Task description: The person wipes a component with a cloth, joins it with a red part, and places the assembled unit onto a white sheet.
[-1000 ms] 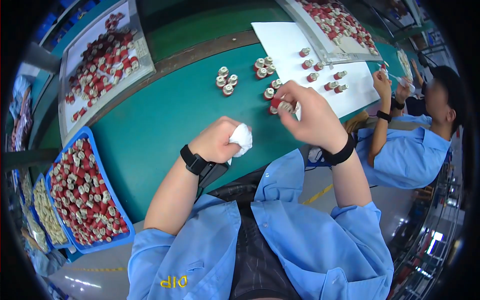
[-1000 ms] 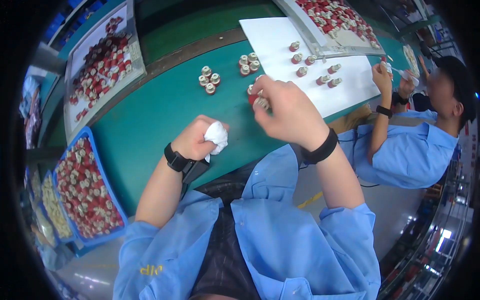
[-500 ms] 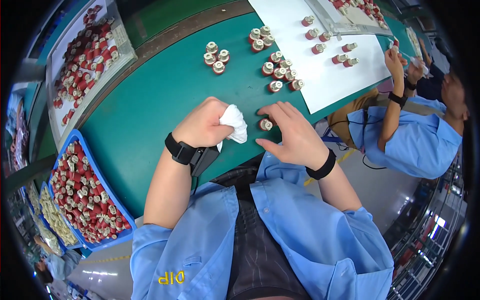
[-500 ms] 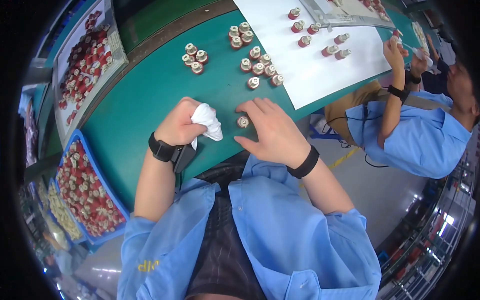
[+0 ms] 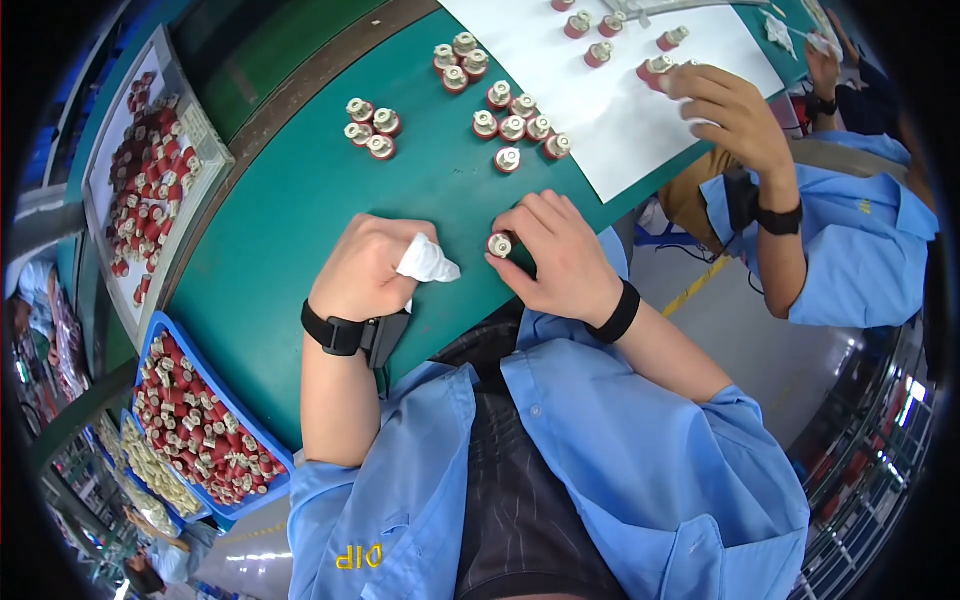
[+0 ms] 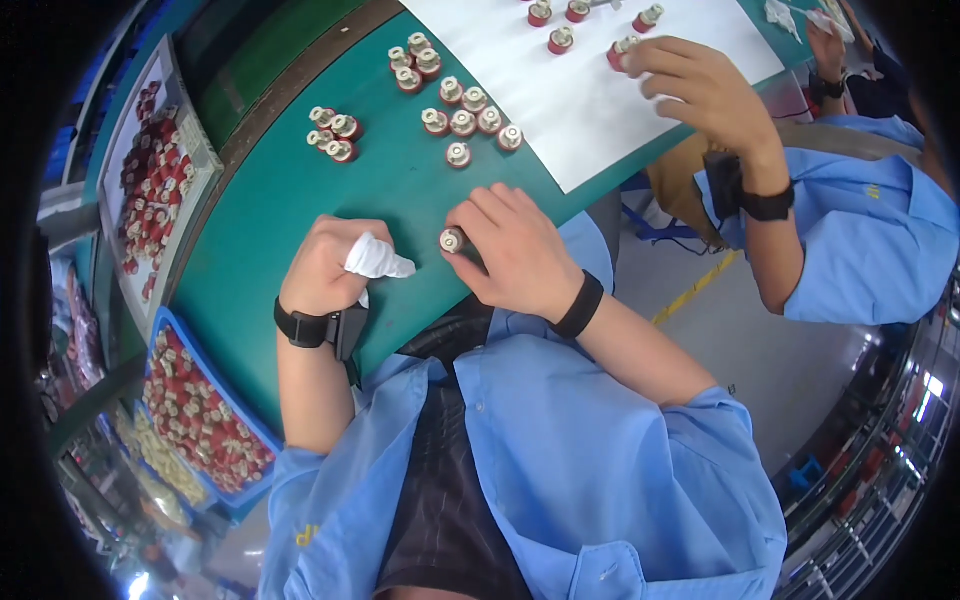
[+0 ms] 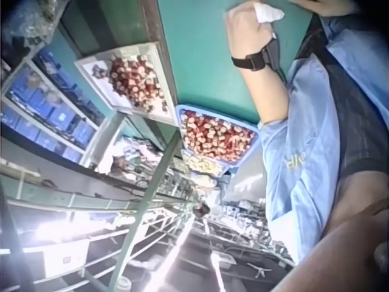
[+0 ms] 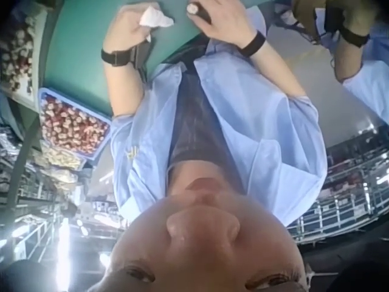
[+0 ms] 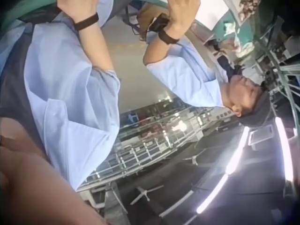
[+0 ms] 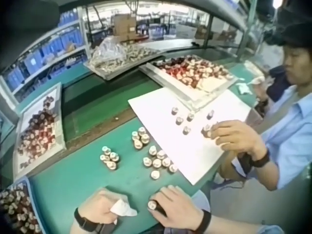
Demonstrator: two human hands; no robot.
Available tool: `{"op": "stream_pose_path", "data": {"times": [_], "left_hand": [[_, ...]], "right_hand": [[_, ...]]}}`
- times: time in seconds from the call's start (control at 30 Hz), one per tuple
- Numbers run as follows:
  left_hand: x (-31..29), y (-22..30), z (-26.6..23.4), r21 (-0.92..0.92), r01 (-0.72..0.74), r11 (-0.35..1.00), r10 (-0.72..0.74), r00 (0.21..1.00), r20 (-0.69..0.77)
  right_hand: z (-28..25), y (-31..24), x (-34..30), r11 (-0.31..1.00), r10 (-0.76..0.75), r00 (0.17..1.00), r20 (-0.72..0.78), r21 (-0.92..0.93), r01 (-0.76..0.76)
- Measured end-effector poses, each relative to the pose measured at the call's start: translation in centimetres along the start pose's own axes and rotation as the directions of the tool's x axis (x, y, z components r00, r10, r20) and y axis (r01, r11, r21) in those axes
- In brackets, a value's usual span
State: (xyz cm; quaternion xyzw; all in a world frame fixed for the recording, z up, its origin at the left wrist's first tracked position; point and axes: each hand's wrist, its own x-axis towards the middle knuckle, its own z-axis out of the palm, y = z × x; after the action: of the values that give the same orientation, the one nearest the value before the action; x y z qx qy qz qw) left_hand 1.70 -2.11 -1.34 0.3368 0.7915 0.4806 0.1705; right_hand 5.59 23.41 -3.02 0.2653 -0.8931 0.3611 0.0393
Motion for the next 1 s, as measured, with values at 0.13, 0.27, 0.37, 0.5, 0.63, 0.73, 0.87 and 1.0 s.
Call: {"op": "stream_pose_path", "data": {"times": [0.13,0.27,0.37,0.5,0.63,0.73,0.87,1.0], "left_hand": [[-0.1,-0.2,-0.2,0.030,0.014,0.999,-0.013,0.999,-0.034],[0.1,-0.3,-0.3,0.021,0.016,1.000,-0.015,0.999,-0.031],[0.0,-0.1,-0.1,-0.013,0.022,1.000,-0.023,0.999,-0.044],[0.1,0.0,-0.1,-0.003,0.032,0.999,-0.033,0.999,-0.042],[0.0,-0.1,-0.1,-0.023,0.057,0.998,-0.058,0.998,-0.031],[-0.2,-0.5,0.1,-0.003,0.029,1.000,-0.029,0.999,-0.035],[-0.1,-0.5,0.0,-0.027,0.036,0.999,-0.037,0.998,-0.042],[0.0,-0.3,-0.3,-0.025,0.074,0.997,-0.075,0.997,-0.017]], "right_hand": [[0.1,-0.1,-0.3,0.999,0.026,0.998,-0.058,0.029,-0.024],[-0.3,-0.8,0.1,0.997,0.046,0.993,-0.113,0.063,-0.039],[-0.2,-0.4,0.0,0.998,0.033,0.996,-0.079,0.047,-0.030],[0.3,0.0,-0.3,0.997,0.061,0.994,-0.091,0.044,-0.057],[-0.2,-1.0,0.0,0.991,0.101,0.988,-0.120,0.095,-0.090],[-0.6,-1.1,0.2,0.990,0.082,0.990,-0.115,0.121,-0.068],[-0.3,-0.5,0.3,0.991,0.038,0.994,-0.102,0.131,-0.025],[0.2,-0.3,0.1,0.991,0.074,0.990,-0.120,0.123,-0.059]]}}
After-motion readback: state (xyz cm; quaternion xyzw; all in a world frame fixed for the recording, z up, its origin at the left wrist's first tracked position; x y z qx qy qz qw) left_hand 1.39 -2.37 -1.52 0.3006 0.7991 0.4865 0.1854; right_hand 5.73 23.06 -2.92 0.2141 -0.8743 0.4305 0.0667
